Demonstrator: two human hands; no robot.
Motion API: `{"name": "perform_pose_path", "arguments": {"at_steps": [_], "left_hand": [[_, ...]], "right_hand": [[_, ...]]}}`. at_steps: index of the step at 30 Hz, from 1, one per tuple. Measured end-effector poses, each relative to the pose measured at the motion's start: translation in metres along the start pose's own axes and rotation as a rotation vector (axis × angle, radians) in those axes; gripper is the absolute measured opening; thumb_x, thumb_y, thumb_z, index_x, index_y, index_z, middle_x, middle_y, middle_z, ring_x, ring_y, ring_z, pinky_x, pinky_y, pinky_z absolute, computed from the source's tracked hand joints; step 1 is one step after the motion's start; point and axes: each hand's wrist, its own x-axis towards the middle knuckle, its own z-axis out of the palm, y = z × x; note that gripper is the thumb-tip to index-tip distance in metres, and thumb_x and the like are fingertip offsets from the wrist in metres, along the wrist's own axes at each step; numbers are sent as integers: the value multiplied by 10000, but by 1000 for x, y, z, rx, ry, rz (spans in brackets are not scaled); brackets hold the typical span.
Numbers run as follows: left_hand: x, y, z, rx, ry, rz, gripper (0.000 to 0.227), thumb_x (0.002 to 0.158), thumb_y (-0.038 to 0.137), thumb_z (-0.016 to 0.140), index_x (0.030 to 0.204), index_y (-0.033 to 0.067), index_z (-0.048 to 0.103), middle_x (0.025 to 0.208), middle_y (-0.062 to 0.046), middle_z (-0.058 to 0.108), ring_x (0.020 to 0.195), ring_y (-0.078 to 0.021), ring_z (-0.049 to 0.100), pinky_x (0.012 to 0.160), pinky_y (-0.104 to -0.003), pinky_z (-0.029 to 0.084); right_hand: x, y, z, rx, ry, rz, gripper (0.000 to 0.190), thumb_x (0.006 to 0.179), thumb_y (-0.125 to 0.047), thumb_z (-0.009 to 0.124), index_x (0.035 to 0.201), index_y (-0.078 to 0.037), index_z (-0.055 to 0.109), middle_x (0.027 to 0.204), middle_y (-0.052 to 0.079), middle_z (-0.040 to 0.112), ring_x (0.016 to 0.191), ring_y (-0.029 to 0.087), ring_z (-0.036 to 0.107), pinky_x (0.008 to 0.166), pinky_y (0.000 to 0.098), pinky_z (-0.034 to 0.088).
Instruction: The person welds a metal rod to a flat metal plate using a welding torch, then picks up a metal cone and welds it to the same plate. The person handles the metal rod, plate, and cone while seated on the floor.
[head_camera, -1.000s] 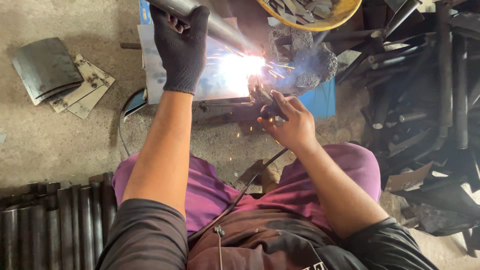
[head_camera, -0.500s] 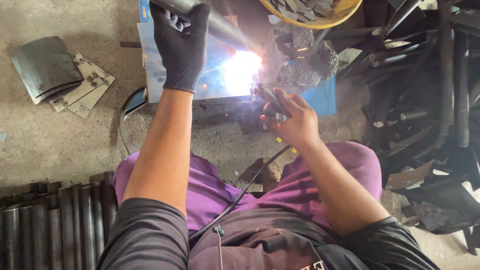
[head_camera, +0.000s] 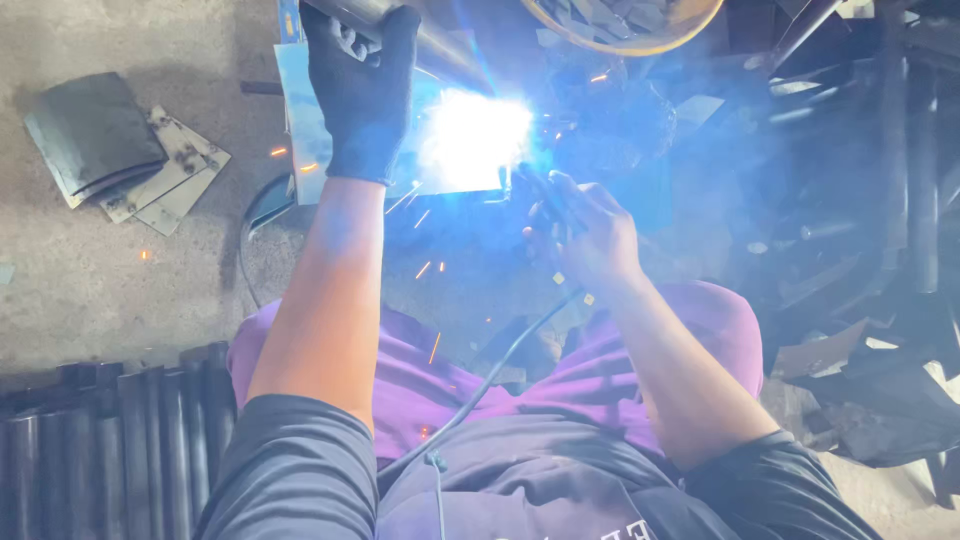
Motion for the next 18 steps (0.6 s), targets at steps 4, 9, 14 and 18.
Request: {"name": "perform_pose_path", "arguments": {"at_steps": [4,9,14,18], "left_hand": [[0,-1,1,-40,15,-17,601,986,87,866,1411,36,444,1183,-98,636,1074,-178,635,958,-337,571],[8,-8,-4,26,26,60,573,979,142,863,1377,21,468,1229,-98,657,1125,-192,658,1006,-350,570],[13,-10,10,-12,275,33,593,942,194,884,1360,-18,520,1250,-135,653,1164,-225,638,1059,-379,522],[22,0,31,-54,472,29,617,894,208,874,1324,-57,520,1204,-134,656,1086,-225,639,1015,-382,519]], "right_hand": [[-1,6,-20,230,83,-36,589,775,-149,869,1300,-20,635,1014,86,684,875,189,653,818,330,543],[6,53,-42,972,370,320,326,892,-122,695,1199,-32,634,924,64,628,744,172,603,668,332,501],[19,109,-39,1571,517,838,297,915,-308,669,1013,-43,576,828,117,588,648,260,629,579,401,526],[21,119,-26,1261,464,689,239,927,-165,713,1086,-63,568,852,78,583,652,206,601,561,363,522]]}}
